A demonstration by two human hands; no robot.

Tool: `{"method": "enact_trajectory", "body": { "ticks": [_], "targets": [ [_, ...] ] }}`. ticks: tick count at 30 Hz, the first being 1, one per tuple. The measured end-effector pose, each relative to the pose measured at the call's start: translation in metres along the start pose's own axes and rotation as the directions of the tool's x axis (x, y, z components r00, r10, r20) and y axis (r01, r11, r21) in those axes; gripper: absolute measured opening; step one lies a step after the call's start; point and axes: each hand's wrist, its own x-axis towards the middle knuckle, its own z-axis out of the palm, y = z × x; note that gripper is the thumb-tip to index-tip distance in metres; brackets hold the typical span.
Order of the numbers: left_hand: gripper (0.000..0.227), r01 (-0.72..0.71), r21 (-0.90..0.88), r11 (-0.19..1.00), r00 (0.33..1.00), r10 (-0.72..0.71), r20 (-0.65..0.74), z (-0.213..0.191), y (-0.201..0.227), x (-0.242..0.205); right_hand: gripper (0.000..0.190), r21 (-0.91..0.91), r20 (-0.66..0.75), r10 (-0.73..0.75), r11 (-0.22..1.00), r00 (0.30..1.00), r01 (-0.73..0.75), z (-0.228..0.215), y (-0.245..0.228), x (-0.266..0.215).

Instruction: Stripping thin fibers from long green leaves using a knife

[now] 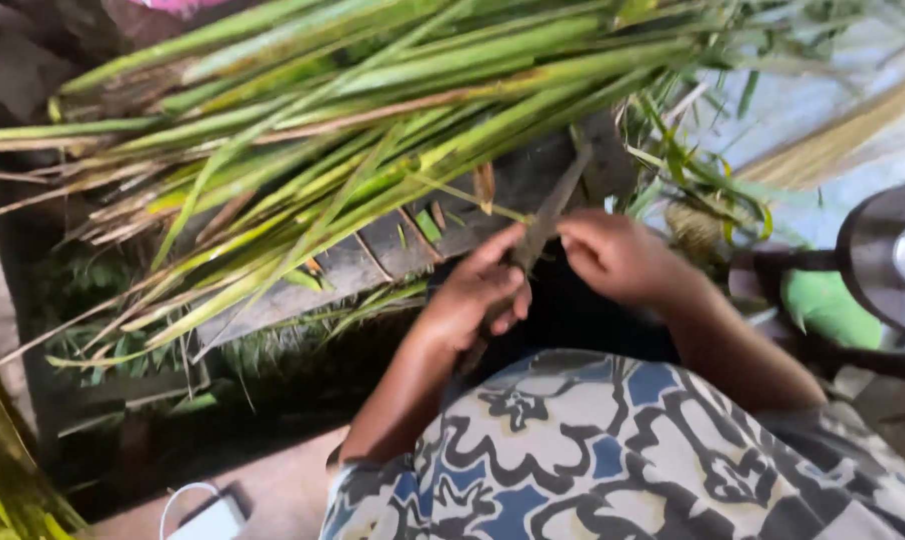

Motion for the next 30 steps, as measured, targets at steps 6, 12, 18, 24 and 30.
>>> {"method": "enact_trajectory", "body": {
  "ticks": [6, 12, 18, 24, 30],
  "targets": [
    [0.056, -0.050, 0.064, 0.997, 0.999, 0.050, 0.008, -0.005, 0.032, -0.007, 0.019, 0.045, 0.042, 0.006, 0.999, 0.999, -0.008, -0.048, -0.049, 0.027],
    [0.062, 0.021, 0.110, 0.994, 0.999, -0.017, -0.040, -0.002, 0.050, -0.019, 0.020, -0.101, 0.250, -0.020, 0.994, 0.968, 0.046, -0.072, -0.059, 0.038],
    [0.058, 0.030, 0.074, 0.997, 0.999, -0.028, -0.024, -0.001, 0.038, -0.032, 0.021, -0.025, 0.279, -0.005, 1.000, 0.960, 0.012, -0.069, -0.064, 0.028],
    [0.060, 0.033, 0.073, 0.997, 0.999, -0.032, -0.013, -0.009, 0.039, -0.027, 0.020, 0.034, 0.267, 0.021, 0.999, 0.963, -0.032, -0.059, -0.064, 0.031],
    [0.055, -0.143, -0.037, 0.989, 0.986, 0.145, 0.077, -0.027, 0.032, -0.006, 0.023, 0.168, 0.179, 0.113, 0.975, 0.977, -0.144, -0.057, -0.059, 0.045]
  ]
}}
